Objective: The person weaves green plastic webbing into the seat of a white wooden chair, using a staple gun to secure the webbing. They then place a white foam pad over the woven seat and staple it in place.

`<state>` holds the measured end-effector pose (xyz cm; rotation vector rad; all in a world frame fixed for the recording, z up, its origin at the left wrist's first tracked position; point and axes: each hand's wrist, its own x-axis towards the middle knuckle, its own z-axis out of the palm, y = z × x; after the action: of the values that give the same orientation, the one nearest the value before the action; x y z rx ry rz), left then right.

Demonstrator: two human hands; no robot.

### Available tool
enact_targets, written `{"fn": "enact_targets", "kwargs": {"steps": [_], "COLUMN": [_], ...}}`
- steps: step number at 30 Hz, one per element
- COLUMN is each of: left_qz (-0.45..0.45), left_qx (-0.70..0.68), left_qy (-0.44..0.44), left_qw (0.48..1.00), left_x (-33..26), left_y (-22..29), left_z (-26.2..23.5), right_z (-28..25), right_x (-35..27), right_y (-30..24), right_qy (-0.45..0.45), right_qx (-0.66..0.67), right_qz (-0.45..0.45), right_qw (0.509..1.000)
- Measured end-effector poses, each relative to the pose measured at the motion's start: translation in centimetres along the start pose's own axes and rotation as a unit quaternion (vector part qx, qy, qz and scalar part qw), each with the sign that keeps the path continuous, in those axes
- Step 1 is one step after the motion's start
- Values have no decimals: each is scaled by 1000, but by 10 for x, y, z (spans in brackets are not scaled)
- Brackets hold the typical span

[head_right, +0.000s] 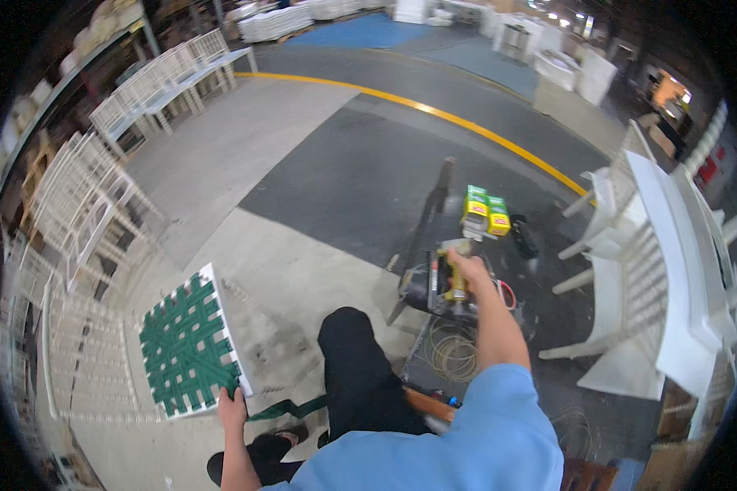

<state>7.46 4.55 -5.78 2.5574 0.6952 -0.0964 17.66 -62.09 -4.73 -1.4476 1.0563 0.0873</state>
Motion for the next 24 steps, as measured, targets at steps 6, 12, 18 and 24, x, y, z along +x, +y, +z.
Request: {"fn": "enact_targets", "kwargs": {"steps": [6, 12, 18, 24], "left_qz": [-26, -72, -111, -108], "left_qx": [-43, -141, -406, -665], "left_qy": [-32, -92, -189, -220], "left_qw": [998, 983, 887, 706], "left_x": [2, 3, -13, -12], "left_y": [-14, -26, -46, -63], "left_z": [8, 2, -26, -55], "right_z": [-75, -81, -13, 74], "right_x": [-40, -71, -115, -136], "right_y": [22, 50, 31, 18], "right_qy": [156, 191, 141, -34], "right_qx": [-483, -495, -359, -318], "right_qz": [-225, -331, -433, -480], "right_qw": [832, 780, 815, 817]}}
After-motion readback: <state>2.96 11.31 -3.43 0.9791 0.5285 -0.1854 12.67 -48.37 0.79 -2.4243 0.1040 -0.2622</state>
